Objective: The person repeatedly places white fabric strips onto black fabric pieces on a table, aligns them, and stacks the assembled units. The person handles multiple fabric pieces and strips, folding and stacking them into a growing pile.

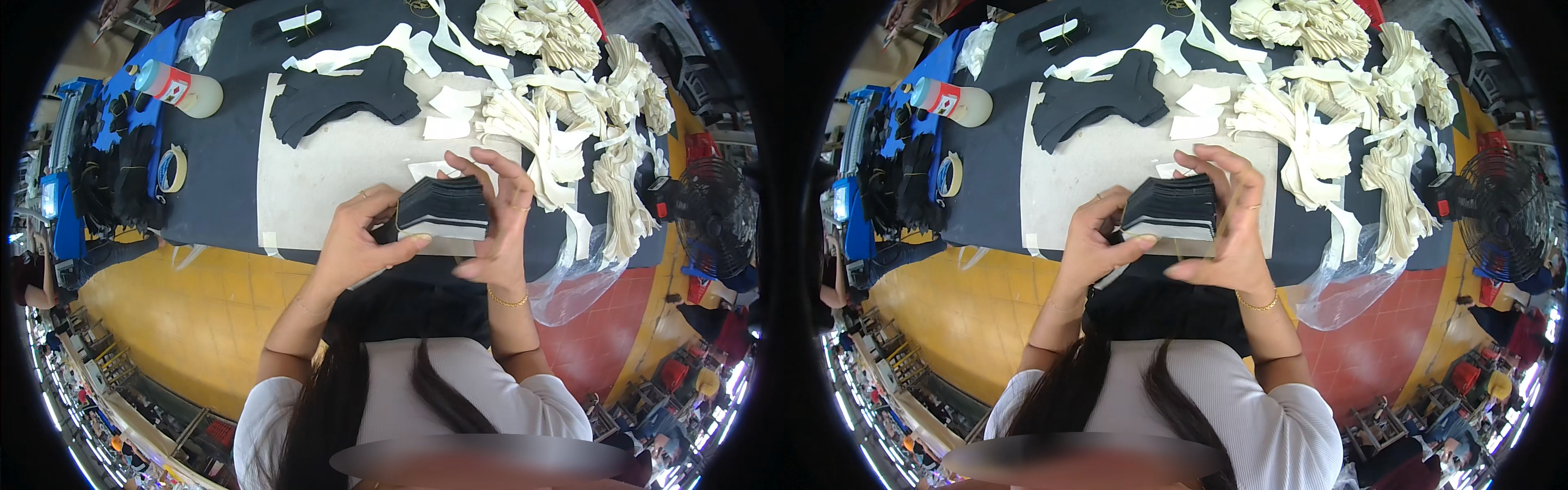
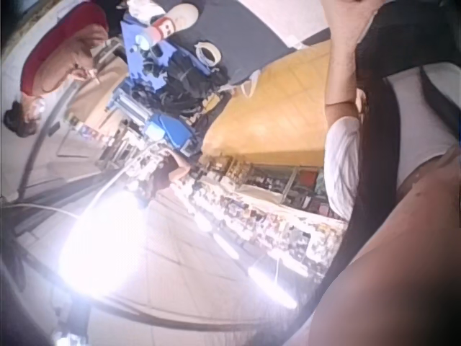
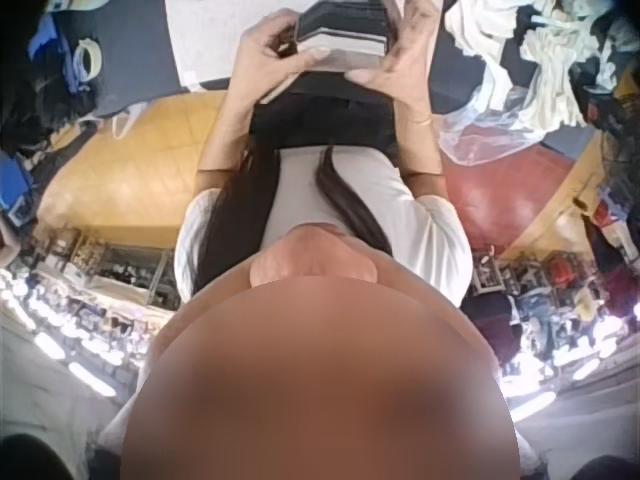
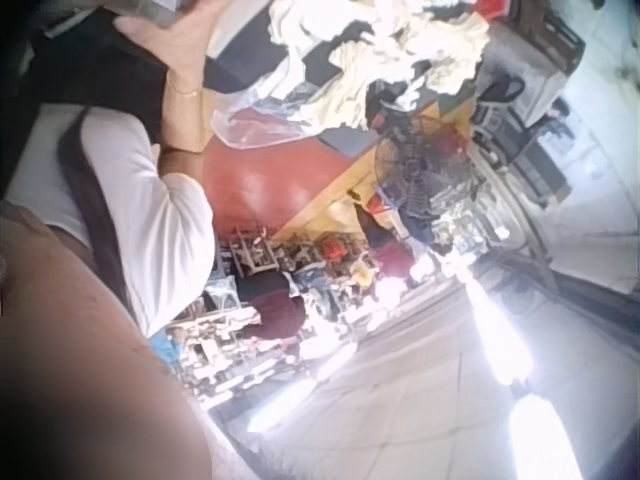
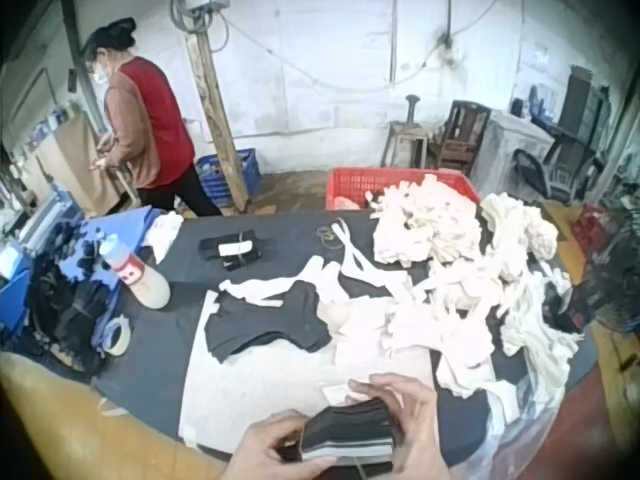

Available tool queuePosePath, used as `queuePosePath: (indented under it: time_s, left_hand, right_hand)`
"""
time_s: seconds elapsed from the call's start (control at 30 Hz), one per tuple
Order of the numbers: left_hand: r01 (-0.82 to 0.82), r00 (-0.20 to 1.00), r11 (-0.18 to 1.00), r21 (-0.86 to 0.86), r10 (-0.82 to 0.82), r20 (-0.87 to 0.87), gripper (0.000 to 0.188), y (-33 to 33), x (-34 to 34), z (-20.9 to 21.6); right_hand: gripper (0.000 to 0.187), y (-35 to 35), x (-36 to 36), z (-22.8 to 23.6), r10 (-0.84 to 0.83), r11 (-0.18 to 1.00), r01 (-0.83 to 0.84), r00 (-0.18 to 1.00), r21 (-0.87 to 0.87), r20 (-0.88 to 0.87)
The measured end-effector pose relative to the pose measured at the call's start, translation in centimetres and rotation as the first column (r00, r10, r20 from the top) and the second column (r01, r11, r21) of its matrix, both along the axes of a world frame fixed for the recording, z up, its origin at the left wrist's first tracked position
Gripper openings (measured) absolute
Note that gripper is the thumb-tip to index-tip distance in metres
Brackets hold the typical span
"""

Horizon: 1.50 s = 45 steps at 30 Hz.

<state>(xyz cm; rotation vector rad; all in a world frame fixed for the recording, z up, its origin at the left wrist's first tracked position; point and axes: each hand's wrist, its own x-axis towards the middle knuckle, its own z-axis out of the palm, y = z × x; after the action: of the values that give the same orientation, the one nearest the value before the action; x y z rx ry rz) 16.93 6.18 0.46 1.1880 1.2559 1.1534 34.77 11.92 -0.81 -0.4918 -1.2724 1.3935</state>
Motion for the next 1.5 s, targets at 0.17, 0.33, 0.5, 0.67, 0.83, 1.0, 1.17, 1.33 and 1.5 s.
queuePosePath:
  time_s: [0.17, 0.33, 0.5, 0.67, 0.83, 1.0, 1.17, 1.33, 1.5]
  left_hand:
    - [0.184, 0.839, 0.981, -0.066, -0.192, -0.509, 0.045, -1.0, -2.2, 2.0]
    - [0.215, 0.812, 0.969, -0.118, -0.245, -0.529, 0.049, -2.0, -4.6, 2.9]
    - [0.020, 0.981, 0.955, -0.296, -0.077, -0.180, 0.055, -3.5, -11.6, 2.0]
    - [-0.258, 0.966, 0.924, -0.280, 0.249, -0.068, 0.044, -4.8, -21.6, 0.6]
    - [-0.395, 0.718, 0.882, -0.255, 0.124, -0.685, 0.047, -3.9, -27.8, -1.0]
    - [-0.317, 0.042, 0.911, 0.264, 0.292, -0.956, 0.048, -1.2, -23.4, -0.4]
    - [-0.146, 0.497, 0.953, 0.267, 0.304, -0.813, 0.038, 5.1, -14.5, 0.2]
    - [-0.020, 0.522, 0.960, 0.280, 0.249, -0.816, 0.042, 11.0, -9.6, -1.6]
    - [0.002, 0.423, 0.959, 0.284, 0.256, -0.869, 0.039, 11.9, -8.9, -2.9]
  right_hand:
    - [0.075, 0.5, 1.0, 1.3, 0.195, 0.928, -0.348, 0.755, 0.131, 0.626]
    - [0.049, 0.4, 0.0, 1.4, 0.200, 0.958, -0.277, 0.828, 0.073, 0.524]
    - [0.033, 1.3, -0.3, 1.7, 0.117, 0.953, -0.260, 0.790, 0.155, 0.602]
    - [0.021, 2.1, -0.5, 2.3, 0.075, 0.958, -0.244, 0.721, 0.151, 0.689]
    - [0.018, 3.1, -0.2, 2.2, -0.106, 0.958, -0.153, 0.600, 0.243, 0.793]
    - [0.022, 3.5, 1.1, 0.4, -0.315, 0.915, -0.101, 0.425, 0.391, 0.849]
    - [0.028, 2.6, 0.8, -2.5, -0.413, 0.873, -0.120, 0.330, 0.472, 0.849]
    - [0.034, 2.8, 0.4, -3.9, -0.414, 0.893, -0.042, 0.311, 0.448, 0.855]
    - [0.036, 3.8, 0.1, -4.4, -0.389, 0.907, -0.010, 0.360, 0.420, 0.848]
